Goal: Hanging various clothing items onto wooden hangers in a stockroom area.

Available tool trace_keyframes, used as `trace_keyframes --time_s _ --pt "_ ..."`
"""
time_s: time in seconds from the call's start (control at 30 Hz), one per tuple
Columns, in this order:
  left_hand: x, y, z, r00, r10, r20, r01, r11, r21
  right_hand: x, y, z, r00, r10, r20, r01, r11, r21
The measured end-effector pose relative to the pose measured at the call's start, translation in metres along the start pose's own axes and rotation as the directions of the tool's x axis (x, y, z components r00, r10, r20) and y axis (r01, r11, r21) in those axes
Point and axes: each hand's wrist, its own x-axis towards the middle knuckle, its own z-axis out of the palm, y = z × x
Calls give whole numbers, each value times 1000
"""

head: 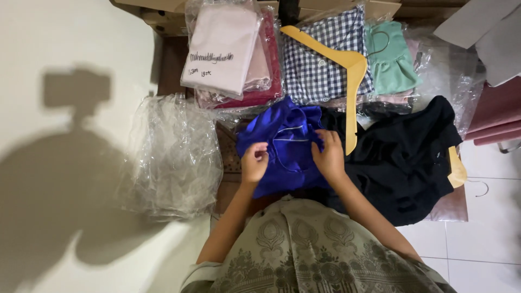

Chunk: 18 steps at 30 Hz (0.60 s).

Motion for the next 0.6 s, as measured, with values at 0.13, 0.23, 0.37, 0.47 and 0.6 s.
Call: trace_keyframes --time_s 0.13,0.23,0.37,0.47,0.6 --pt "-12 -14 12 999 0 36 -2 999 43 -15 7 34 948 -304 -91 290 947 -135" --pt "-13 -4 14 997 -4 76 -3 996 91 -24 42 88 960 -48 275 30 997 69" --pt "-15 -6 7 994 36 99 -45 995 90 -30 55 135 886 107 452 -98 994 -43" --pt "-20 -15 6 994 44 99 -47 998 34 -32 57 146 882 124 455 -98 992 -81" --pt "-27 -14 9 997 69 43 -69 997 16 -37 47 140 909 83 408 -38 992 -118"
